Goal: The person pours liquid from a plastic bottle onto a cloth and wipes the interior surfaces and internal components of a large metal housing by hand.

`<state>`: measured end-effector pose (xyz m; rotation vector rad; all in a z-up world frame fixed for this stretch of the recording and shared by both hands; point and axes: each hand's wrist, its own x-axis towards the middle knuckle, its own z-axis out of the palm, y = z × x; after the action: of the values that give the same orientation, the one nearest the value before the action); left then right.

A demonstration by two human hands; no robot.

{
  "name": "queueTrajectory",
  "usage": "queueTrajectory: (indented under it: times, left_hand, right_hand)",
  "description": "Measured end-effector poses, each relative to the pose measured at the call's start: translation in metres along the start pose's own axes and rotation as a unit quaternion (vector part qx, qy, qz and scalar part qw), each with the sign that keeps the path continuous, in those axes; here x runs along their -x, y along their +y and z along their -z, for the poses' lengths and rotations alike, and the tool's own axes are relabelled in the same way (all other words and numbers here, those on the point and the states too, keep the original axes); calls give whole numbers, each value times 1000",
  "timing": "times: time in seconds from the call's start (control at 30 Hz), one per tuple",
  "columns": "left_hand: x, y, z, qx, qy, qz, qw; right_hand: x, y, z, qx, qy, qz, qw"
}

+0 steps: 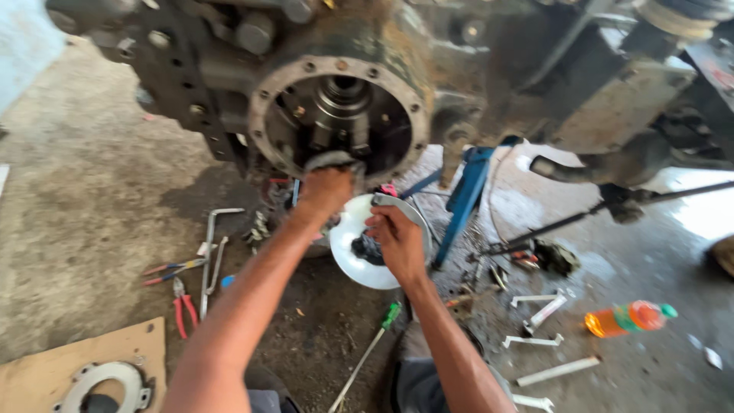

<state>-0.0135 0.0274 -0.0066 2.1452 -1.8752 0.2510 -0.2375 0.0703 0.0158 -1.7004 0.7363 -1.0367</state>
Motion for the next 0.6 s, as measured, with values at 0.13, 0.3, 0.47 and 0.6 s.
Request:
queueTrajectory:
  times: [0.13, 0.3, 0.47, 0.6]
  left_hand:
    - [13, -11, 7, -28, 9, -56, 998]
    - [27, -11, 28, 149, 100, -11, 984]
    - [54, -3, 49, 465, 52, 115, 876]
    - [83, 2, 61, 705, 21, 184, 685]
  right_hand:
    - [-1, 10, 3, 19, 2, -7, 1000]
    - [-6, 22, 12, 66, -10, -3, 998]
    - [-3, 36, 23, 101, -36, 22, 994]
    - [-2, 55, 33, 115, -44, -3, 992]
